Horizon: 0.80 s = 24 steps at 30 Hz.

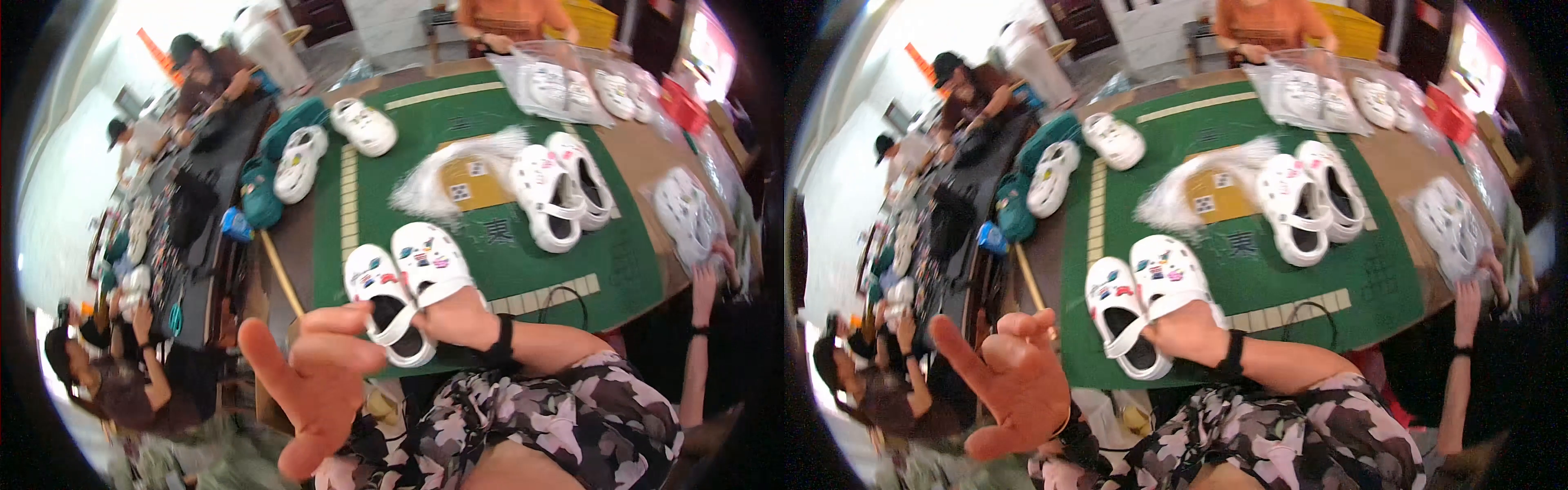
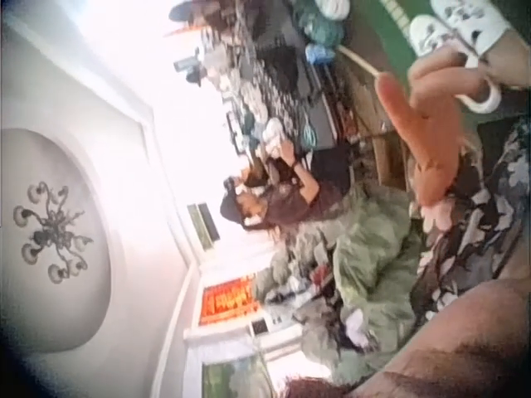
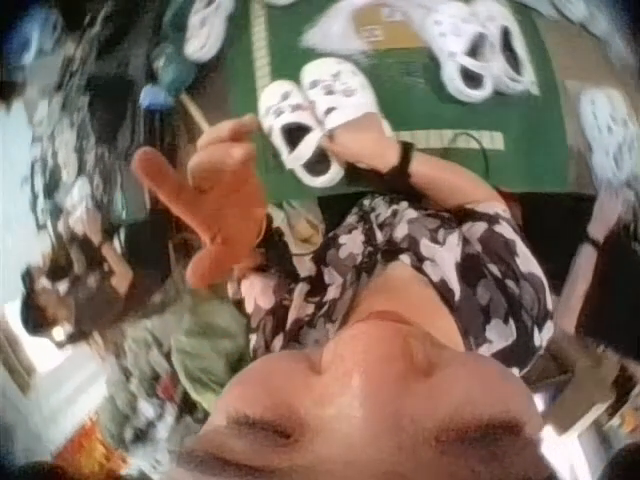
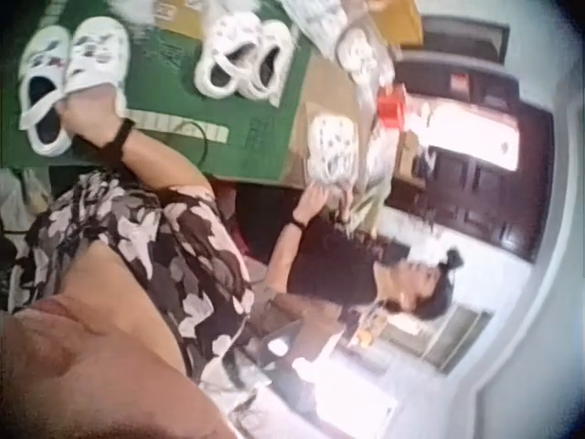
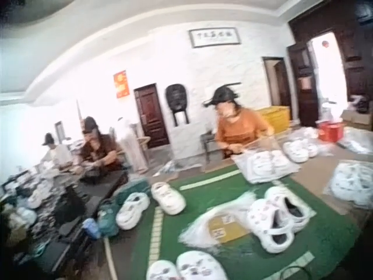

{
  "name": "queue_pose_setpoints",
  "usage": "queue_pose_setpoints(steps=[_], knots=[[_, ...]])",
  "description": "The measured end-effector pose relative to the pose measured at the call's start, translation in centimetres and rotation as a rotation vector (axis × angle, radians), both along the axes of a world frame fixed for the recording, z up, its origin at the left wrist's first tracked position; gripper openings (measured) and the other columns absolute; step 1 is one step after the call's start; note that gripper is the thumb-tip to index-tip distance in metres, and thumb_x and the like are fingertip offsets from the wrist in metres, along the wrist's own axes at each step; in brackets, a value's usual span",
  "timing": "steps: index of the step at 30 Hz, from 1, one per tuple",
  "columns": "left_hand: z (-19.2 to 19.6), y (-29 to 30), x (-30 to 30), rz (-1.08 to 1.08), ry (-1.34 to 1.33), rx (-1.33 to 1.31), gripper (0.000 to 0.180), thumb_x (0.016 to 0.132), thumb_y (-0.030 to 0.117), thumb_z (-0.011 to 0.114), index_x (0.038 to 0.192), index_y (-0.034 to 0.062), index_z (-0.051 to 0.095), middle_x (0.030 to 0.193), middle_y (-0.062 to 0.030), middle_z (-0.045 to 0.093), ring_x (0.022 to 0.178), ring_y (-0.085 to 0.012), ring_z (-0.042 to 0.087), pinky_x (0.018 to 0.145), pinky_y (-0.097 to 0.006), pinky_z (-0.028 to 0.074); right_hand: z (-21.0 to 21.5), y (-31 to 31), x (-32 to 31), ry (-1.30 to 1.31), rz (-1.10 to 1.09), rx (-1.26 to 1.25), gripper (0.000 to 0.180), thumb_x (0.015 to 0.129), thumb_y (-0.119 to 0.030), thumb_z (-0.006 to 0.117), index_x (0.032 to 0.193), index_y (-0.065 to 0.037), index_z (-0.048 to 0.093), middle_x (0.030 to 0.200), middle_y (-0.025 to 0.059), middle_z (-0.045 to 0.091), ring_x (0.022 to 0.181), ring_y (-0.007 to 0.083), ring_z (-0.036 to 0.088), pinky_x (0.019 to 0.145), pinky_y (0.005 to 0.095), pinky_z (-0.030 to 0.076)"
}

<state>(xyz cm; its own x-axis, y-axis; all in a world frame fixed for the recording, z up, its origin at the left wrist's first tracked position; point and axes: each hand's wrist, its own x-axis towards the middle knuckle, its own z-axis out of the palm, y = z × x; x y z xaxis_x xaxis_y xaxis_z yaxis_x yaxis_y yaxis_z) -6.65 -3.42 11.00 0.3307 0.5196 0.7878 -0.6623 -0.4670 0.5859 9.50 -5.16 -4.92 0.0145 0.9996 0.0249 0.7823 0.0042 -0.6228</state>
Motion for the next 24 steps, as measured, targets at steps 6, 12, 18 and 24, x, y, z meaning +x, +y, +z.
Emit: queue_pose_setpoints(steps=[6,12,18,24], knots=[[-8.0,-0.3,1.2,0.295,0.347,-0.203,0.081,0.097,0.048,0.053,0.151,-0.0037,0.022,0.111,-0.0164,0.063,0.109,-0.0270,0.057,0.102,-0.043,0.040,-0.7,0.2,0.8,0.023,-0.053,0.124,0.037,0.075,-0.027,0.060,0.103,-0.003,0.066,0.098,0.0166,0.068,0.088,0.0363,0.065,0.078,0.0456,0.052],[-10.2,-0.2,-2.3,0.608,0.457,-0.417,0.052,0.098,0.016,0.046,0.144,-0.0051,0.034,0.107,-0.0122,0.064,0.098,-0.0173,0.059,0.089,-0.032,0.048,6.0,-5.5,7.7,0.101,-0.078,0.285,0.041,0.086,-0.041,0.063,0.115,-0.013,0.068,0.107,0.0146,0.069,0.095,0.0342,0.067,0.081,0.0434,0.054],[-10.0,1.6,-6.3,0.616,0.462,-0.487,0.045,0.094,-0.001,0.057,0.137,-0.0011,0.045,0.100,-0.0073,0.065,0.090,-0.0123,0.058,0.083,-0.028,0.048,6.5,-14.5,18.6,0.237,-0.477,0.490,0.018,0.079,-0.010,0.067,0.070,-0.005,0.052,0.063,0.0029,0.053,0.059,0.0156,0.050,0.053,0.0361,0.040],[-10.4,4.5,-3.5,0.448,0.430,-0.528,0.042,0.090,-0.006,0.059,0.131,-0.0009,0.049,0.096,-0.0069,0.065,0.090,-0.0119,0.060,0.083,-0.025,0.047,1.8,-23.0,34.8,-0.661,-1.009,0.649,0.033,0.089,-0.024,0.064,0.098,0.007,0.065,0.101,0.0273,0.067,0.091,0.0437,0.063,0.079,0.0475,0.048]])
